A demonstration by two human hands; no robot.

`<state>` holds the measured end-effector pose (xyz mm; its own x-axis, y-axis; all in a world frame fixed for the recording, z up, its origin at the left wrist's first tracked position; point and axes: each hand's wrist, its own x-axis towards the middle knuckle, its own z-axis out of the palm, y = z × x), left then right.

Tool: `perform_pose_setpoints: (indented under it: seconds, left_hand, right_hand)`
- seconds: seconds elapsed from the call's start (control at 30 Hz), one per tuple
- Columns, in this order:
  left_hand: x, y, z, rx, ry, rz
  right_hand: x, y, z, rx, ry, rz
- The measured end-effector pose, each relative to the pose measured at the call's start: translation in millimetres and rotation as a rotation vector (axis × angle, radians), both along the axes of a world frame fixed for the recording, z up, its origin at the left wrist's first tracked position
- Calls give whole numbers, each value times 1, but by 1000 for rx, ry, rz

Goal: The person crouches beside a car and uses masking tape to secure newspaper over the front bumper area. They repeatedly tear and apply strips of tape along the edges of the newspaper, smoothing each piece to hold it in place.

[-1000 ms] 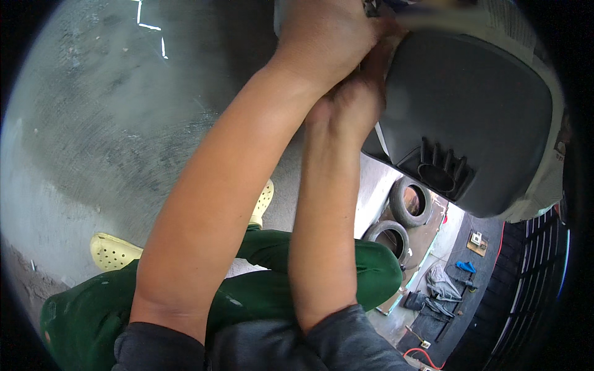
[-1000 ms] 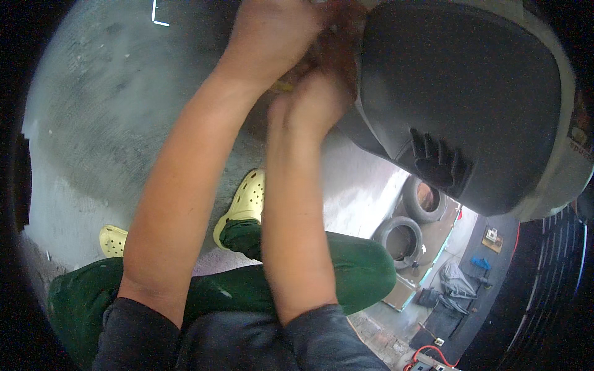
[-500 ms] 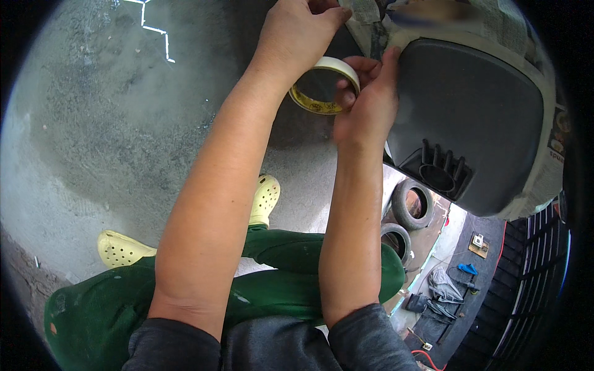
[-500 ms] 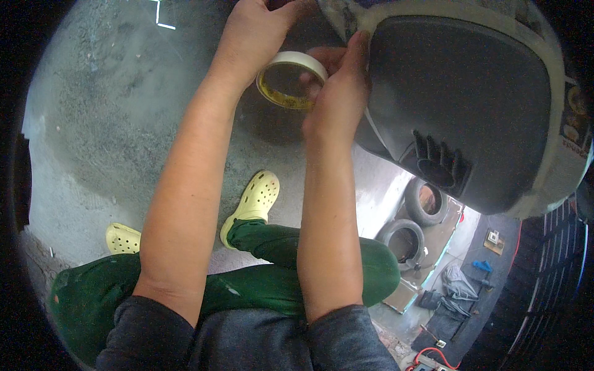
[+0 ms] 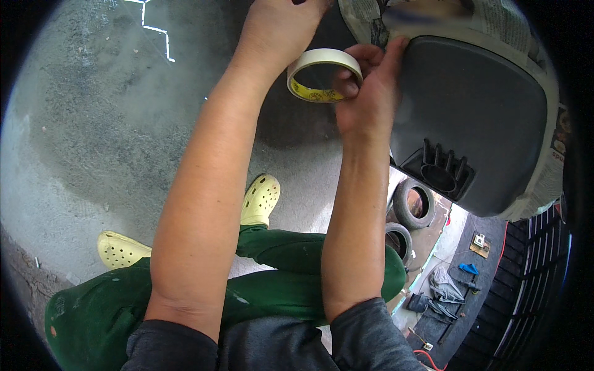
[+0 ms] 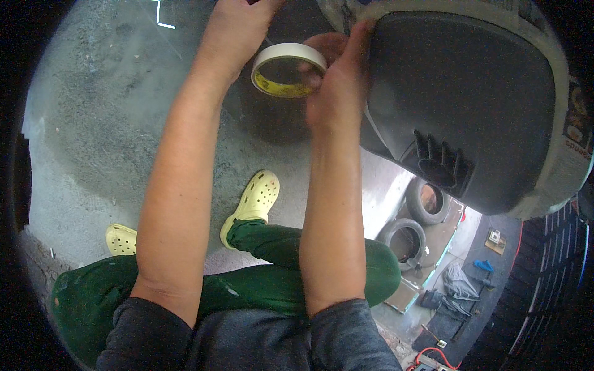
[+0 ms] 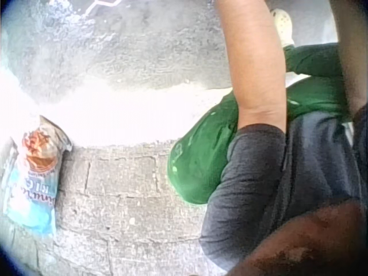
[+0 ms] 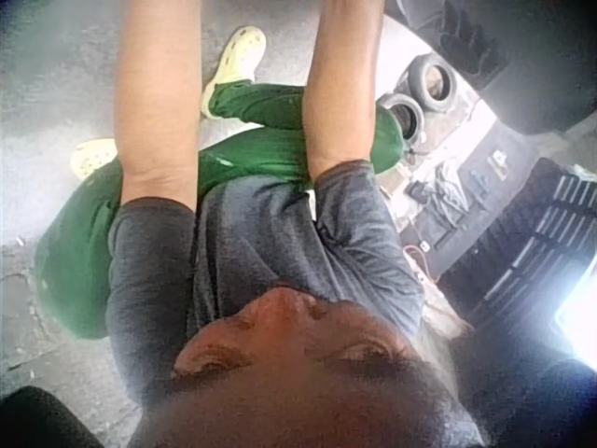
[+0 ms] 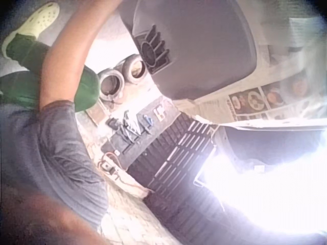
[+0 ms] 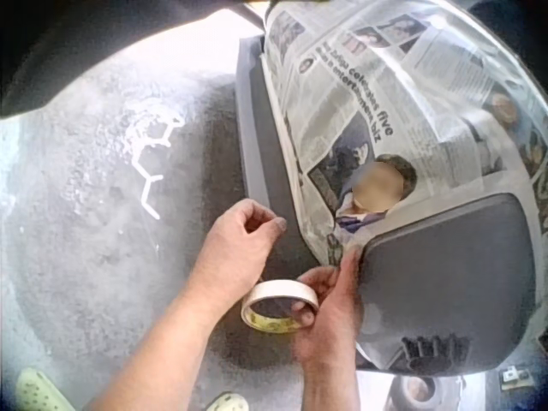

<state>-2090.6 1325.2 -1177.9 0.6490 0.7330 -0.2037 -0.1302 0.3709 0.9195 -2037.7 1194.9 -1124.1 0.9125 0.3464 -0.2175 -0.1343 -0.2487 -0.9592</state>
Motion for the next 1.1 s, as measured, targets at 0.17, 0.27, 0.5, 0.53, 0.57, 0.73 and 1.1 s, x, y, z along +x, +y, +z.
perform_pose_setpoints:
  seconds: [0.17, 0.27, 0.5, 0.53, 0.57, 0.73, 1.1]
  left_hand:
    - [12, -11, -8, 44, -118, -16]
    - [13, -13, -1, 50, -129, -76]
    - [7, -23, 14, 112, -226, -183]
    - [13, -25, 15, 109, -227, -232]
    - [13, -24, 19, 106, -230, -281]
    - [10, -17, 35, 241, -127, -326]
    - [15, 14, 32, 370, -80, -307]
  right_hand:
    - [-13, 13, 10, -89, -82, -121]
    - [-12, 11, 12, -88, -95, -90]
    - [-8, -10, 5, -257, -160, -162]
    - [-7, -11, 8, -275, -169, -177]
    - [-8, -13, 12, -294, -180, -192]
    - [-13, -62, 44, -892, -230, 254]
    - [-75, -95, 111, -975, 4, 683]
